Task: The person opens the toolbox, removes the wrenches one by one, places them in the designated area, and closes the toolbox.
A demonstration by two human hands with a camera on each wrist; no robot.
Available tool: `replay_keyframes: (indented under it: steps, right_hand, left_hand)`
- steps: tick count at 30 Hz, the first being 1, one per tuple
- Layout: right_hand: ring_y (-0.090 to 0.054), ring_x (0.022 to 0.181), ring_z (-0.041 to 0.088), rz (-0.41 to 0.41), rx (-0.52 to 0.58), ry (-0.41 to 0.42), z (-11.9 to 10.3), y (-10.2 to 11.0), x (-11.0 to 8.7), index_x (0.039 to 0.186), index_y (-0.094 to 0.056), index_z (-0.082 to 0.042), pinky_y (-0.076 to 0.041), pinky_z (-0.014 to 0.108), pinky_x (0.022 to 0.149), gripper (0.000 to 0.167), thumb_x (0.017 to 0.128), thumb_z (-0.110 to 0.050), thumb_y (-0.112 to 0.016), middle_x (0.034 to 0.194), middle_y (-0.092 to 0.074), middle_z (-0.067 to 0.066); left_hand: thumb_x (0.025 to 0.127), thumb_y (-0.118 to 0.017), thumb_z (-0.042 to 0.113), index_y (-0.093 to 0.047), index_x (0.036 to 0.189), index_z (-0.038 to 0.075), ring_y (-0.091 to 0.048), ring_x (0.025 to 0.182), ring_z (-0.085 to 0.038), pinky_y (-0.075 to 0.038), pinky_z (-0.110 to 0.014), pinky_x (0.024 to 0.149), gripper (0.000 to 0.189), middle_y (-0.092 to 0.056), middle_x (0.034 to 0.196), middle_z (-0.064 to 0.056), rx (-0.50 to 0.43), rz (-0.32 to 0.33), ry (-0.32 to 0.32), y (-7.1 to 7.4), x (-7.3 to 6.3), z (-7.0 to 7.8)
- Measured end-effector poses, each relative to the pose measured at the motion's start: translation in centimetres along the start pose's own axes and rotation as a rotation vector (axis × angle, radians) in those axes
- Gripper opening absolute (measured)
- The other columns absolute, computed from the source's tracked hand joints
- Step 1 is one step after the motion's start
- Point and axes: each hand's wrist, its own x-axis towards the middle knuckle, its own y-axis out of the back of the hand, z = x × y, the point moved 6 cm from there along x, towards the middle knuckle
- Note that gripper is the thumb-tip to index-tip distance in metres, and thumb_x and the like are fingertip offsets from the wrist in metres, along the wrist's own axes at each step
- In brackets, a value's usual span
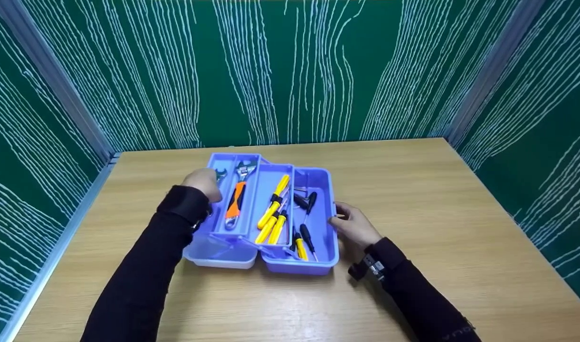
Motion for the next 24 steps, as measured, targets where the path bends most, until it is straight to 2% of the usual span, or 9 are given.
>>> replay_keyframes:
  steps: [6, 12, 15, 19, 24]
  right_hand:
    - [-0.061, 0.105, 0.023, -0.006, 0.012, -0.002, -0.2, 0.0, -0.2, 0.143, -0.041, 0.008, -0.054, 0.021, 0.078, 0.055, 0.091, -0.005, -0.056, 0.137, -0.051, 0.031]
    - [-0.061, 0.104, 0.025, -0.005, 0.027, -0.011, -0.1, 0.1, -0.1, 0.143, -0.042, 0.008, -0.053, 0.02, 0.078, 0.055, 0.091, -0.004, -0.056, 0.136, -0.051, 0.031]
    - [-0.061, 0.107, 0.025, -0.007, 0.024, -0.005, -0.2, 0.1, -0.1, 0.143, -0.041, 0.008, -0.054, 0.021, 0.082, 0.055, 0.091, -0.005, -0.057, 0.135, -0.052, 0.031]
    - [-0.06, 0.112, 0.027, -0.009, 0.031, -0.002, -0.1, 0.1, -0.2, 0.143, -0.04, 0.008, -0.054, 0.022, 0.088, 0.057, 0.092, -0.006, -0.058, 0.138, -0.05, 0.031]
    - [-0.058, 0.118, 0.031, -0.032, 0.11, -0.036, 0.1, 0.2, -0.2, 0.145, -0.038, 0.008, -0.054, 0.025, 0.091, 0.058, 0.093, -0.008, -0.058, 0.144, -0.045, 0.03]
  left_hand:
    - [0.088, -0.062, 0.02, -0.055, 0.092, 0.0, -0.051, 0.074, -0.021, -0.039, -0.025, 0.061, 0.022, -0.047, 0.083, -0.007, -0.084, -0.013, 0.033, 0.3, -0.8, -0.8]
    - [0.096, -0.054, 0.02, -0.055, 0.114, -0.005, -0.055, 0.082, -0.022, -0.043, -0.023, 0.064, 0.031, -0.053, 0.097, -0.012, -0.176, -0.033, 0.059, 0.5, -1.2, -1.0]
    - [0.098, -0.05, 0.018, -0.052, 0.118, -0.006, -0.055, 0.084, -0.022, -0.045, -0.024, 0.065, 0.031, -0.053, 0.1, -0.013, -0.213, -0.049, 0.059, 0.5, -1.3, -1.1]
    - [0.1, -0.046, 0.015, -0.053, 0.113, -0.005, -0.056, 0.079, -0.02, -0.046, -0.023, 0.061, 0.025, -0.053, 0.095, -0.012, -0.235, -0.052, 0.04, 0.5, -1.5, -1.2]
    - [0.098, -0.04, 0.01, -0.056, 0.099, -0.005, -0.052, 0.072, -0.022, -0.042, -0.025, 0.059, 0.021, -0.052, 0.087, -0.013, -0.174, 0.011, -0.045, 0.9, -1.6, -1.1]
